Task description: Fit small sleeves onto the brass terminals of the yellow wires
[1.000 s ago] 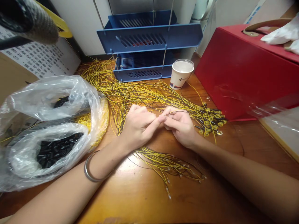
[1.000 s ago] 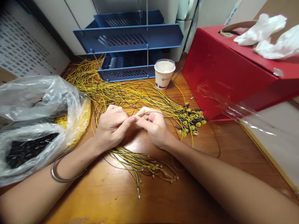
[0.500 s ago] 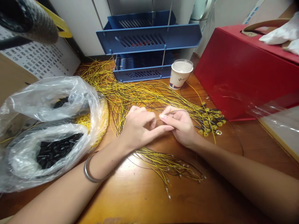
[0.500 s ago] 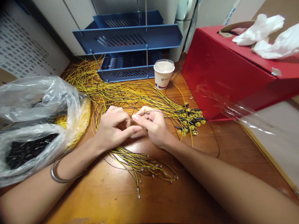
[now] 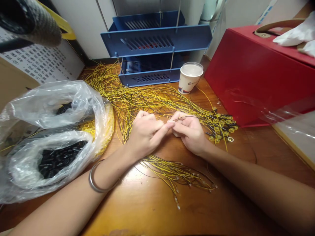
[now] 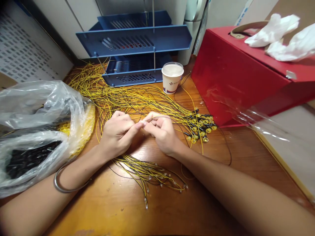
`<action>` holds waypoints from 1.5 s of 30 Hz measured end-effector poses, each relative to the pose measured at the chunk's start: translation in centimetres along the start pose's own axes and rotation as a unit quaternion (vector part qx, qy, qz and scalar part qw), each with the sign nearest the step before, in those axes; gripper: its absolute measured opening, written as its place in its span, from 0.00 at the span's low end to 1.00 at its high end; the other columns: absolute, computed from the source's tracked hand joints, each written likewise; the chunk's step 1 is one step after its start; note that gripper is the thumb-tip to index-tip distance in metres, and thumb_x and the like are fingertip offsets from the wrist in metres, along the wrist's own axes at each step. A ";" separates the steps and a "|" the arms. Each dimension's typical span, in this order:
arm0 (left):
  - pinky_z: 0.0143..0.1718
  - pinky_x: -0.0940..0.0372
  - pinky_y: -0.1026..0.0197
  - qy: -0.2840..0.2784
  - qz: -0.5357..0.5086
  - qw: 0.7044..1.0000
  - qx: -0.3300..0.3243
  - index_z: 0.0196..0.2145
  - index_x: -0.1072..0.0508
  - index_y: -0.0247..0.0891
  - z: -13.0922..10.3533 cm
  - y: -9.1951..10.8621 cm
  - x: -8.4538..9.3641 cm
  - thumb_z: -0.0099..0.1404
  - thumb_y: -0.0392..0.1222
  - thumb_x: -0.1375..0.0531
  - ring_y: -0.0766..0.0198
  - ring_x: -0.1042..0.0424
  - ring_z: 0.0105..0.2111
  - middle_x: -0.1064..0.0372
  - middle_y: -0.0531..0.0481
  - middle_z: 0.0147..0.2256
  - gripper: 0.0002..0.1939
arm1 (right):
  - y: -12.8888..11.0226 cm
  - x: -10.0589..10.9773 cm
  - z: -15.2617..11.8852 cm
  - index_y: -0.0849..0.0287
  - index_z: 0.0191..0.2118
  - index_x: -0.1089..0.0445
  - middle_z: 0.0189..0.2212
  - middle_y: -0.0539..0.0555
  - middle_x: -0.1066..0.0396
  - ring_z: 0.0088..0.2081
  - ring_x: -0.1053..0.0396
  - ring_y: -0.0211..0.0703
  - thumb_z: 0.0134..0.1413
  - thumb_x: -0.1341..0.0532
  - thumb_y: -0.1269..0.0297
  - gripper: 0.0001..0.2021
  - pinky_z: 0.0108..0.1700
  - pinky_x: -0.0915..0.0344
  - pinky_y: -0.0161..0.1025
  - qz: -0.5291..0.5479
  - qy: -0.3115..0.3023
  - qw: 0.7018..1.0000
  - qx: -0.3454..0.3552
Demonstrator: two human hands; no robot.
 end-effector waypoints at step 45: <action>0.33 0.45 0.59 -0.010 -0.020 0.998 0.064 0.22 0.35 0.37 -0.1 -0.9 -0.1 0.67 0.55 0.38 0.70 0.40 0.21 0.34 0.58 0.20 0.23 | 0.8 0.4 0.1 0.60 0.23 0.34 0.12 0.41 0.47 0.15 0.57 0.26 0.43 0.32 0.64 0.11 0.19 0.64 0.31 0.062 0.028 0.997 -0.040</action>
Point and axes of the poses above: each hand's wrist, its own z-axis towards the middle knuckle, its own x-axis out of the back of the hand, y = z × x, the point moved 10 cm from there along z, towards the middle knuckle
